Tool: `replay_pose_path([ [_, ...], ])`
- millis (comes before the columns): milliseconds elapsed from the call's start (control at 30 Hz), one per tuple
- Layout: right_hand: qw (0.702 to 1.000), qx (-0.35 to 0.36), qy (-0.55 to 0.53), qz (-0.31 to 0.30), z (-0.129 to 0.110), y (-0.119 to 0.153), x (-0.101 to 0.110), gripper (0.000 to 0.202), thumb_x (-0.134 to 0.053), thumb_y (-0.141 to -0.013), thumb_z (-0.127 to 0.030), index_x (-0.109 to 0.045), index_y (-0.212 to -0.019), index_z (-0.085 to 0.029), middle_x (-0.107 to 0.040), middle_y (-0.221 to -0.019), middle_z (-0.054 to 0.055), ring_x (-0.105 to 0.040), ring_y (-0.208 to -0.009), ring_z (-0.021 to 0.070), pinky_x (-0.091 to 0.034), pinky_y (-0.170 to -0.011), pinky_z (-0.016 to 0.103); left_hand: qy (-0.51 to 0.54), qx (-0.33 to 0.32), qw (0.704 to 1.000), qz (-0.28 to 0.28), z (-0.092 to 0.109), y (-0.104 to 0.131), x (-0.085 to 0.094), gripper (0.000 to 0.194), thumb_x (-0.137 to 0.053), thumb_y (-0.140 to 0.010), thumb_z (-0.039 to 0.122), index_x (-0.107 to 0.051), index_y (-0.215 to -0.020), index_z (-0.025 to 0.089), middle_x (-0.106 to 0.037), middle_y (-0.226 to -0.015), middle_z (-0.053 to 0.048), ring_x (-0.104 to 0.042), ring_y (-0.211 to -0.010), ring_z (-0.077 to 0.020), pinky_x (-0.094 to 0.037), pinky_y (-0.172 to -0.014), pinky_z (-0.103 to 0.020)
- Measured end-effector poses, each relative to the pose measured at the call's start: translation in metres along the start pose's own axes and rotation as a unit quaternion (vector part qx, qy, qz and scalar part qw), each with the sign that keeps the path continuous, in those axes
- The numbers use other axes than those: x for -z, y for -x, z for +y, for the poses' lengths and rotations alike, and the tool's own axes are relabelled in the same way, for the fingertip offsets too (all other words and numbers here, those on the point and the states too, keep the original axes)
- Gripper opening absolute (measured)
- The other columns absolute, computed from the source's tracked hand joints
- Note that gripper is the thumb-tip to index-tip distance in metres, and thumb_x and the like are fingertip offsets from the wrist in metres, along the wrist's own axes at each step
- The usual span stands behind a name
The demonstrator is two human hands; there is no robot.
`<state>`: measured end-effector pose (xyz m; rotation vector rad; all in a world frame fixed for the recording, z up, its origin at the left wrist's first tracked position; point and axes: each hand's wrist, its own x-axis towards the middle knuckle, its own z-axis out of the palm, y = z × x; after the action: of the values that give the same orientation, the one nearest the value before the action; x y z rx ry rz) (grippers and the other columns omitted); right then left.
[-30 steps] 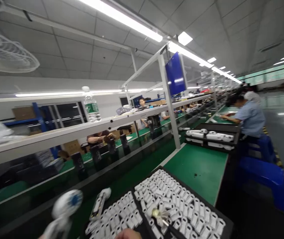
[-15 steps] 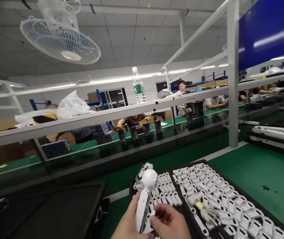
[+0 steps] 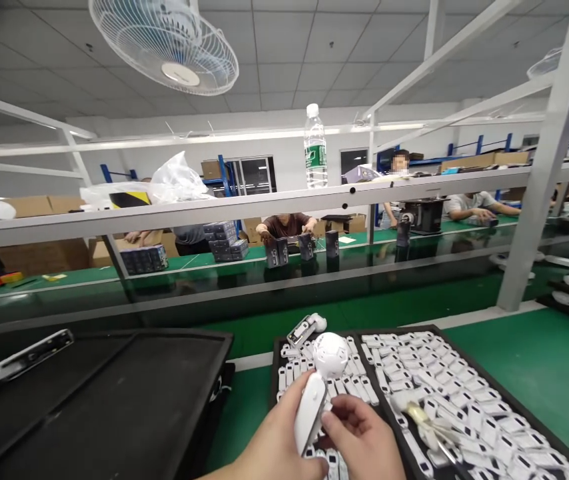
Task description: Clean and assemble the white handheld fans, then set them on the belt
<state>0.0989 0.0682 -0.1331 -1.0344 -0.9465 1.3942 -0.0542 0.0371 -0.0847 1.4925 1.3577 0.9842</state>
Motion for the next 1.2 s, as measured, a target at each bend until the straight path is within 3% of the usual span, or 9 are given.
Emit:
replay_pose_path([
  [233, 1.000, -0.009, -0.019, 0.007, 0.003, -0.010, 0.007, 0.057, -0.090, -0.051, -0.062, -0.070, -0.081, -0.018, -0.070, -0.074, 0.005, -0.067, -0.068, 0.0234, -0.060, -0.063, 0.036, 0.044, 0.030, 0.999, -0.011, -0.001, -0.006, 0.000, 0.105, -0.071, -0.048, 0.010, -0.046, -0.149, 0.022, -0.063, -0.128, -0.014, -0.061, -0.113, -0.0347, -0.051, -0.086, -0.036],
  [367, 0.999, -0.012, -0.029, 0.013, -0.016, -0.008, 0.001, 0.058, -0.090, -0.051, -0.061, -0.068, -0.081, -0.017, -0.066, -0.069, 0.002, -0.065, -0.064, 0.0206, -0.060, -0.061, 0.036, 0.167, 0.092, 0.980, -0.054, 0.003, -0.012, -0.001, 0.105, -0.065, -0.043, 0.004, -0.044, -0.144, 0.021, -0.069, -0.103, -0.007, -0.063, -0.077, -0.0217, -0.045, -0.057, -0.025],
  [433, 1.000, -0.001, -0.009, -0.007, -0.028, -0.004, -0.005, 0.058, -0.091, -0.049, -0.059, -0.068, -0.080, -0.016, -0.067, -0.070, 0.003, -0.065, -0.064, 0.0207, -0.060, -0.062, 0.036, 0.212, 0.092, 0.972, -0.051, 0.009, -0.011, -0.001, 0.097, -0.062, -0.043, 0.003, -0.048, -0.138, 0.020, -0.067, -0.097, -0.005, -0.060, -0.074, -0.0188, -0.040, -0.052, -0.022],
  [567, 1.000, -0.006, -0.006, -0.019, -0.043, -0.002, -0.012, 0.056, -0.091, -0.049, -0.055, -0.068, -0.081, -0.015, -0.068, -0.072, 0.003, -0.066, -0.067, 0.0199, -0.060, -0.064, 0.036, 0.201, 0.053, 0.978, -0.038, 0.019, -0.011, 0.000, 0.084, -0.068, -0.051, 0.005, -0.050, -0.132, 0.017, -0.065, -0.103, -0.007, -0.060, -0.086, -0.0200, -0.046, -0.066, -0.025],
  [700, 1.000, -0.017, -0.013, -0.017, -0.042, 0.000, -0.012, 0.050, -0.089, -0.053, -0.051, -0.068, -0.083, -0.016, -0.068, -0.071, 0.001, -0.066, -0.064, 0.0186, -0.060, -0.066, 0.036, 0.188, 0.058, 0.980, -0.042, 0.016, -0.011, -0.003, 0.091, -0.073, -0.056, 0.006, -0.042, -0.141, 0.020, -0.065, -0.110, -0.008, -0.061, -0.086, -0.0194, -0.047, -0.072, -0.028],
  [867, 0.999, 0.004, 0.011, -0.033, -0.034, 0.004, -0.011, 0.038, -0.086, -0.057, -0.042, -0.071, -0.080, -0.017, -0.072, -0.073, 0.004, -0.068, -0.067, 0.0205, -0.058, -0.064, 0.035, 0.149, 0.053, 0.987, -0.037, 0.011, -0.009, -0.004, 0.098, -0.074, -0.058, 0.005, -0.037, -0.147, 0.022, -0.062, -0.126, -0.011, -0.061, -0.111, -0.0288, -0.050, -0.090, -0.035],
  [1033, 0.998, 0.026, 0.054, -0.021, -0.024, 0.006, -0.016, 0.030, -0.079, -0.065, -0.039, -0.072, -0.083, -0.017, -0.070, -0.070, 0.003, -0.067, -0.065, 0.0199, -0.058, -0.064, 0.035, 0.089, 0.063, 0.994, -0.029, 0.009, -0.006, -0.004, 0.099, -0.072, -0.062, 0.006, -0.033, -0.151, 0.023, -0.058, -0.134, -0.013, -0.061, -0.113, -0.0295, -0.050, -0.089, -0.035],
  [1100, 0.996, 0.041, 0.079, -0.023, -0.020, 0.009, -0.015, 0.032, -0.076, -0.069, -0.039, -0.072, -0.091, -0.016, -0.072, -0.077, 0.004, -0.068, -0.070, 0.0202, -0.059, -0.068, 0.035, 0.077, 0.068, 0.994, -0.033, 0.008, -0.006, -0.004, 0.095, -0.071, -0.063, 0.006, -0.035, -0.150, 0.023, -0.058, -0.133, -0.012, -0.061, -0.110, -0.0280, -0.050, -0.088, -0.034],
  [1200, 0.984, 0.085, 0.153, -0.039, -0.015, 0.011, 0.011, 0.045, -0.073, -0.077, -0.040, -0.068, -0.116, -0.018, -0.073, -0.099, 0.007, -0.069, -0.087, 0.0213, -0.058, -0.081, 0.035, 0.108, 0.084, 0.990, -0.044, 0.010, -0.007, -0.003, 0.090, -0.067, -0.062, 0.006, -0.039, -0.145, 0.021, -0.063, -0.113, -0.009, -0.062, -0.095, -0.0235, -0.051, -0.077, -0.032],
])
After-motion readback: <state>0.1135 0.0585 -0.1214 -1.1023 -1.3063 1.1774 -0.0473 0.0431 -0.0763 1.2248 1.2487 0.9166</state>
